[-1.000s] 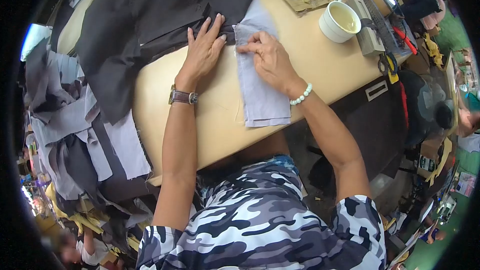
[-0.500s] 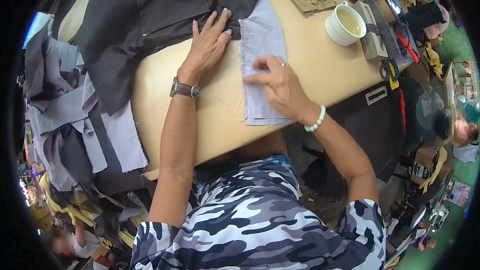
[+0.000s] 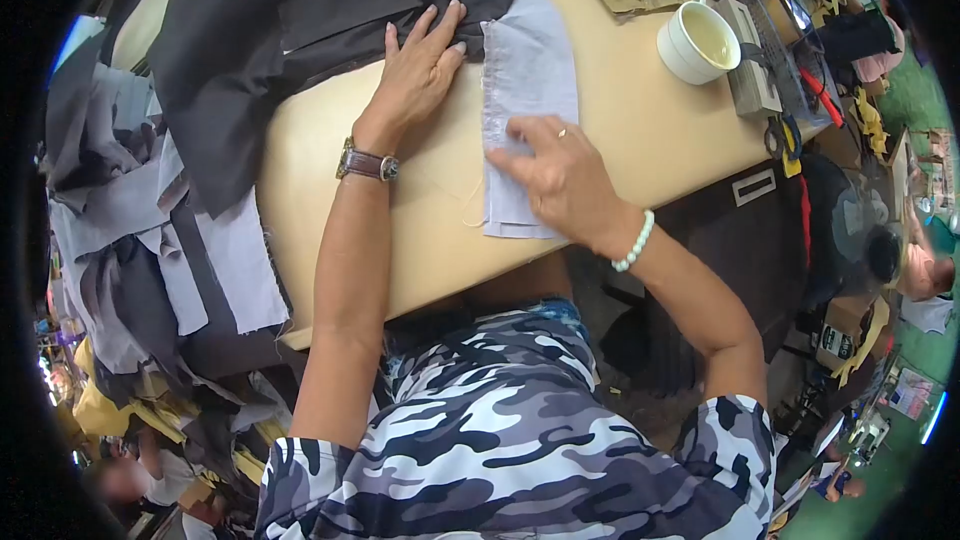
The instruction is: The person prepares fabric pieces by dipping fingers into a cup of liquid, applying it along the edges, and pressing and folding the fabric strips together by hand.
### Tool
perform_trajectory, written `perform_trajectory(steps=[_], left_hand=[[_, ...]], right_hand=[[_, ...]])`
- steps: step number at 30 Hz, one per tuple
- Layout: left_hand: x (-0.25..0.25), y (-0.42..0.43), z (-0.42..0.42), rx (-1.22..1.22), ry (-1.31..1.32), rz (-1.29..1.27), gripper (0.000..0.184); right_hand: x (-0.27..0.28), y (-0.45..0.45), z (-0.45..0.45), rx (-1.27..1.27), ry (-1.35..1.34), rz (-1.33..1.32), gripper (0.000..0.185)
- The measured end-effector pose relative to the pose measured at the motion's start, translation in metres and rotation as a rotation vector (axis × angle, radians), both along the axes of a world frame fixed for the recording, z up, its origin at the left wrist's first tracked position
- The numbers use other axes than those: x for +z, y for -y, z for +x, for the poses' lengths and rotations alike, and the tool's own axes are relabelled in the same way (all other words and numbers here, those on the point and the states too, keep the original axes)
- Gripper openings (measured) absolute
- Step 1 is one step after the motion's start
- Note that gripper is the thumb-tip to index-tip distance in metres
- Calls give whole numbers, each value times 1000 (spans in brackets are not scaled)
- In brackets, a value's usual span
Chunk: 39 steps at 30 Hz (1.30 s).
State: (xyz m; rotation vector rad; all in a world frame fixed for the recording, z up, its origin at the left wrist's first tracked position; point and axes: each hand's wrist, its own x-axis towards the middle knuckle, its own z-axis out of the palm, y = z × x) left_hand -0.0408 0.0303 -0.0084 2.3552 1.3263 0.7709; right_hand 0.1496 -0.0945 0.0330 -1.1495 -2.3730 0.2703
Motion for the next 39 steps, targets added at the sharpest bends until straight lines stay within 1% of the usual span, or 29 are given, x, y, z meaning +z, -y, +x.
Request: perform_trajectory(steps=[1,4,5,8,11,14,17,20,23,26,28,30,32,35,38,39], left_hand=[[0,0,-1,3,-13,-21,54],[1,-1,-1,10,-31,-48,55],[2,-1,-1,11,-34,-52,55],[1,-2,-1,9,-34,-53,55],[2,-2,-1,5,-34,-42,55],[4,0,-1,11,-34,-52,54],[2,-1,-1,7,-28,-47,54],[1,-2,-1,8,-24,-48,54],[3,-2,-1,10,-45,-64,54],[2,-1,-1,12,-41,-42,54],[3,0,-1,5,-31,-59,54],[4,0,-1,3,-28,-67,53],[4,-1,-2,11,-37,-71,53],[7,1,-1,15,-46,-86,53],[7,1,-1,16,-47,-82,54],[6,1,-1,15,-48,-78,54]], right_hand=[[2,18,-4,43,33,87,37],[6,34,-5,69,35,-32,29],[10,32,-3,85,-29,-127,31],[11,13,-4,-1,-231,-254,31],[4,-8,-11,-172,-191,-159,32],[1,-18,-17,-202,-117,-112,32],[-1,-15,-16,-169,-9,-101,32],[5,8,-15,-117,-80,-161,30],[13,33,-10,-22,-218,-409,31],[25,26,11,-130,-451,-432,35],[35,1,42,-346,-439,-186,39],[45,-25,82,-607,-87,203,40],[45,-43,121,-787,195,320,39],[35,-55,158,-852,466,375,38],[31,-60,169,-814,544,392,37],[31,-60,169,-811,561,354,36]])
